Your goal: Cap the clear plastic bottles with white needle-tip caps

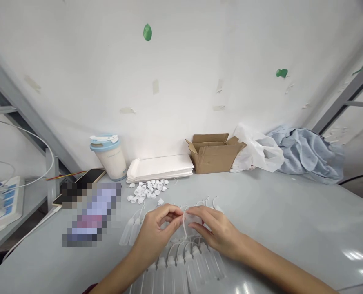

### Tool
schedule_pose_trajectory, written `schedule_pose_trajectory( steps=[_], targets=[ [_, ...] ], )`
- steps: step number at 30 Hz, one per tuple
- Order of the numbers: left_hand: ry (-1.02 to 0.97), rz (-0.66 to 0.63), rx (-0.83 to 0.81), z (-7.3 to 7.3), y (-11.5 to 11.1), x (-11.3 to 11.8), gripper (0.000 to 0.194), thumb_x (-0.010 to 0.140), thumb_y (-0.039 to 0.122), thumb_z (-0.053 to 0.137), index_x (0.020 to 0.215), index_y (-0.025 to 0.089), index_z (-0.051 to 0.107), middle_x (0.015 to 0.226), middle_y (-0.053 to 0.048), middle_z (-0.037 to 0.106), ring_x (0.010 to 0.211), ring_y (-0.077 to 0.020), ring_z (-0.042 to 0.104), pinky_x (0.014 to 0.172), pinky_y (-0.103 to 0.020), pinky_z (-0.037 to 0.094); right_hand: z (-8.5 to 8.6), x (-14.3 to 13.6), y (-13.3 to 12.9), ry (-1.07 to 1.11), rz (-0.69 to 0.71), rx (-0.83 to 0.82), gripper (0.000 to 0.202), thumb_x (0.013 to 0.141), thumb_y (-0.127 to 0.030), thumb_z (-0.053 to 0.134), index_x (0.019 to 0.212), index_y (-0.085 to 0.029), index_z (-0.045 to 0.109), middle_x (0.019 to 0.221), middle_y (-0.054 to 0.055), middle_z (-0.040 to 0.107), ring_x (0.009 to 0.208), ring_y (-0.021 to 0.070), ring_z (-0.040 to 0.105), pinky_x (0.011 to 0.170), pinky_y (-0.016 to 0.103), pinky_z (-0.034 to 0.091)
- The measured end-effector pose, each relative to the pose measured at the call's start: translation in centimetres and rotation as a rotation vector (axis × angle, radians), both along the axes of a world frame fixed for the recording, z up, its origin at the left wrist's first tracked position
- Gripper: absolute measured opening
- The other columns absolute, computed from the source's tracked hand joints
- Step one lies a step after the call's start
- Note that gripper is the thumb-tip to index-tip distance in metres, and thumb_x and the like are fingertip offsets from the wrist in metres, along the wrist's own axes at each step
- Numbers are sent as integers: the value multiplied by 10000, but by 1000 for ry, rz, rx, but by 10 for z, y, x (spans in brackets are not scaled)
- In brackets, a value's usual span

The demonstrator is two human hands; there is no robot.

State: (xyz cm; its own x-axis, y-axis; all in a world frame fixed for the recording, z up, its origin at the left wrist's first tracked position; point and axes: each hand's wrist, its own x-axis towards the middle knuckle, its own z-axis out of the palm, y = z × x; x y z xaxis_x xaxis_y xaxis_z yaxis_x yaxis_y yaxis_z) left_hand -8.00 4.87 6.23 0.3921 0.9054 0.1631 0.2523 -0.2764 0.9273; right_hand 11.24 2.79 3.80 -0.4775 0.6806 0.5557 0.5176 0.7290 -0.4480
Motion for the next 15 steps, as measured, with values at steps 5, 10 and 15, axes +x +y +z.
schedule_pose_trajectory(
  steps=[5,10,15],
  targets=[
    [53,2,183,-2,-2,-1,115,828,213,559,883,200,660,792,-7,666,687,-134,586,658,-240,477,2,0,-2,72,4,-16,304,900,-164,504,1195,-207,449,1030,92,651,906,178,626,757,290,524],
    [74,-48,263,1,-1,-2,142,843,198,551,898,210,682,801,-13,661,674,-130,569,647,-234,463,3,-2,-4,131,-27,-33,296,883,-181,538,1171,-210,476,967,69,669,764,154,634,669,260,525],
    [91,-48,235,2,-3,-1,141,862,217,536,838,213,675,764,-4,642,687,-135,575,656,-235,459,3,-3,-6,139,-65,-20,291,871,-187,556,1150,-220,486,938,50,676,697,143,619,621,245,517]
  ],
)
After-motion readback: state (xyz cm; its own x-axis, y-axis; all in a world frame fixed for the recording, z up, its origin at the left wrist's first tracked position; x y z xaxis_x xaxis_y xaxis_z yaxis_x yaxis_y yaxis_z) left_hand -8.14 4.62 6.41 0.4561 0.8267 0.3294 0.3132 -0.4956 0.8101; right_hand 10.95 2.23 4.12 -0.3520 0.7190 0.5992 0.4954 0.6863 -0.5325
